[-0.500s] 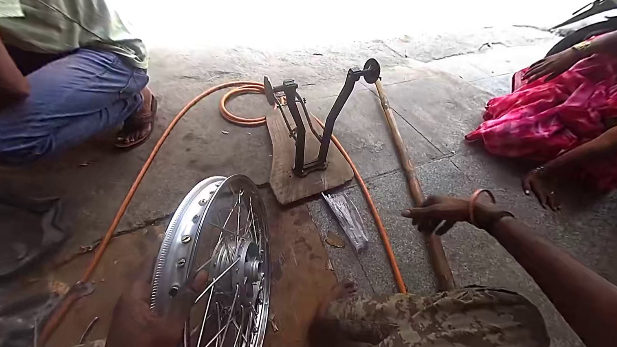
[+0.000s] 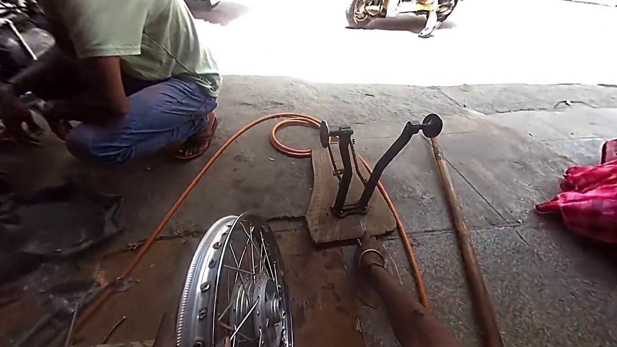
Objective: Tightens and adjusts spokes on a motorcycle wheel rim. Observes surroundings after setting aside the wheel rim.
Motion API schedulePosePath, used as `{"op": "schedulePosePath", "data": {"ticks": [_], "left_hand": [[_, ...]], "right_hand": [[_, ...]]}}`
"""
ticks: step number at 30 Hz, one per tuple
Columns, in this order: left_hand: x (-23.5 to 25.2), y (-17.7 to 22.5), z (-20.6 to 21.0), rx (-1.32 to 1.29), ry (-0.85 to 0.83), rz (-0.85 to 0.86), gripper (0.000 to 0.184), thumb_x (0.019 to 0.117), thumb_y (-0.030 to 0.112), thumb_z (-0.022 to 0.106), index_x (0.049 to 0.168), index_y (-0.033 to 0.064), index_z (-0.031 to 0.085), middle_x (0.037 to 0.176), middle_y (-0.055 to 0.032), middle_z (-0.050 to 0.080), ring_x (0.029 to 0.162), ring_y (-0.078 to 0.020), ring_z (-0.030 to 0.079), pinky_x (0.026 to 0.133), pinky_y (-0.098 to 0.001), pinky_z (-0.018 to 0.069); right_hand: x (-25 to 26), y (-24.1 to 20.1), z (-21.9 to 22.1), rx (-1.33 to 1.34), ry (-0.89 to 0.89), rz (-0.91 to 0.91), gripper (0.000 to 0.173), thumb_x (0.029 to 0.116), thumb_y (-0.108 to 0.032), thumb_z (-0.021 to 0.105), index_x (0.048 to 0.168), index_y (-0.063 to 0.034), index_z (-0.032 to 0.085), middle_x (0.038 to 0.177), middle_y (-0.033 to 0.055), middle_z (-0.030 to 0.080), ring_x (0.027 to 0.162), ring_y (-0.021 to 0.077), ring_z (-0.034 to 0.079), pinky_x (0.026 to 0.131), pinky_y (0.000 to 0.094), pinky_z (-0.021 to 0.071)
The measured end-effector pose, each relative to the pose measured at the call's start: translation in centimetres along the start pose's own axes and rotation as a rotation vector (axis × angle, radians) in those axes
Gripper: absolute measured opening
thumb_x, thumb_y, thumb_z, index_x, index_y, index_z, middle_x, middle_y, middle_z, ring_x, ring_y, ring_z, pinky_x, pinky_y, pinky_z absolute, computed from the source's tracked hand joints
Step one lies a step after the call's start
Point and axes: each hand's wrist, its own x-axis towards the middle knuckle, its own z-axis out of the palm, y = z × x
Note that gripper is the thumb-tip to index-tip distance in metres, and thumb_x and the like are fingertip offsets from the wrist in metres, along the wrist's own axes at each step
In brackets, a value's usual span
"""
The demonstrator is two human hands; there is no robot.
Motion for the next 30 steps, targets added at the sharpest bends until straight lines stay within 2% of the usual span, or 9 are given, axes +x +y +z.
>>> {"op": "schedulePosePath", "data": {"ticks": [3, 4, 6, 10, 18, 21, 23, 26, 30], "left_hand": [[-0.3, 0.4, 0.1, -0.008, -0.004, -0.006, 0.086, 0.0815, 0.034, 0.078, 0.136, -0.0216, 0.041, 0.116, -0.0256, 0.064, 0.101, -0.0164, 0.068, 0.089, -0.0283, 0.0567], [-0.2, 0.7, 0.1, -0.02, -0.015, 0.001, 0.084, 0.0807, 0.029, 0.078, 0.136, -0.0205, 0.04, 0.114, -0.0214, 0.064, 0.099, -0.0107, 0.067, 0.087, -0.0238, 0.0572], [0.3, 1.0, 0.4, -0.047, -0.025, 0.008, 0.085, 0.0803, 0.026, 0.078, 0.139, -0.0202, 0.038, 0.116, -0.0197, 0.064, 0.099, -0.0077, 0.066, 0.086, -0.0216, 0.0568], [2.0, 1.2, 1.0, 0.017, 0.0, 0.014, 0.089, 0.0802, 0.041, 0.075, 0.142, -0.0131, 0.042, 0.118, -0.016, 0.065, 0.098, -0.006, 0.066, 0.083, -0.0212, 0.0572], [2.9, 2.5, 2.5, 0.048, -0.058, 0.009, 0.076, 0.0767, 0.046, 0.075, 0.138, 0.0083, 0.05, 0.099, 0.0008, 0.068, 0.083, -0.0053, 0.068, 0.07, -0.0282, 0.0599], [2.9, 3.0, 3.4, 0.03, -0.044, 0.012, 0.076, 0.0773, 0.043, 0.076, 0.139, 0.0081, 0.049, 0.099, -0.0001, 0.068, 0.084, -0.0072, 0.069, 0.072, -0.0311, 0.0602], [2.8, 3.4, 3.8, 0.001, -0.048, -0.001, 0.08, 0.0767, 0.04, 0.079, 0.143, 0.0098, 0.046, 0.102, -0.0008, 0.069, 0.086, -0.0081, 0.069, 0.073, -0.0317, 0.0608], [2.4, 3.5, 4.3, -0.029, -0.047, -0.009, 0.082, 0.0739, 0.041, 0.079, 0.142, 0.0106, 0.046, 0.1, 0.0015, 0.069, 0.085, -0.0061, 0.07, 0.072, -0.0294, 0.0611], [2.3, 2.8, 4.1, -0.051, -0.027, 0.004, 0.087, 0.0726, 0.043, 0.078, 0.145, 0.0076, 0.046, 0.105, 0.0007, 0.07, 0.088, -0.0046, 0.07, 0.075, -0.0267, 0.061]], "right_hand": [[10.2, 6.1, 8.2, -0.145, -0.041, -0.161, 0.054, 0.1067, -0.023, 0.051, 0.153, 0.0035, 0.04, 0.157, 0.0262, 0.041, 0.147, 0.0392, 0.04, 0.121, 0.051, 0.0306], [16.5, 9.9, 15.8, -0.064, 0.442, -0.308, 0.045, 0.0882, -0.026, 0.069, 0.12, 0.0054, 0.068, 0.121, 0.0299, 0.068, 0.116, 0.0455, 0.064, 0.103, 0.0596, 0.0466], [22.5, 13.2, 20.2, -0.3, 0.269, -0.299, 0.049, 0.088, -0.038, 0.069, 0.123, -0.0047, 0.067, 0.122, 0.0223, 0.067, 0.118, 0.041, 0.063, 0.1, 0.061, 0.049], [18.5, 14.9, 22.1, -0.583, -0.064, -0.427, 0.048, 0.0992, -0.038, 0.059, 0.135, -0.006, 0.062, 0.132, 0.0212, 0.063, 0.127, 0.0419, 0.057, 0.101, 0.0608, 0.0472], [16.5, 15.5, 20.9, -0.528, -0.084, -0.439, 0.024, 0.0901, -0.029, 0.072, 0.104, -0.0095, 0.072, 0.103, 0.0164, 0.072, 0.101, 0.0378, 0.069, 0.086, 0.0637, 0.0536], [16.4, 15.1, 20.2, -0.583, 0.044, -0.556, 0.026, 0.0925, -0.034, 0.071, 0.11, -0.0148, 0.074, 0.108, 0.0078, 0.074, 0.112, 0.0318, 0.065, 0.106, 0.0628, 0.0408], [15.5, 14.0, 19.3, -0.425, 0.143, -0.651, 0.024, 0.0988, -0.029, 0.065, 0.11, -0.0099, 0.073, 0.109, 0.01, 0.073, 0.113, 0.0311, 0.065, 0.111, 0.0585, 0.0384], [12.9, 11.7, 17.0, 0.2, 0.247, -0.667, 0.019, 0.1049, -0.014, 0.057, 0.108, 0.0026, 0.066, 0.1, 0.0211, 0.069, 0.09, 0.0334, 0.069, 0.084, 0.0529, 0.056], [6.5, 7.4, 12.1, 0.994, 0.194, -0.619, 0.017, 0.1074, -0.015, 0.053, 0.113, -0.0013, 0.062, 0.099, 0.0123, 0.071, 0.083, 0.0218, 0.074, 0.078, 0.0432, 0.0651]]}}
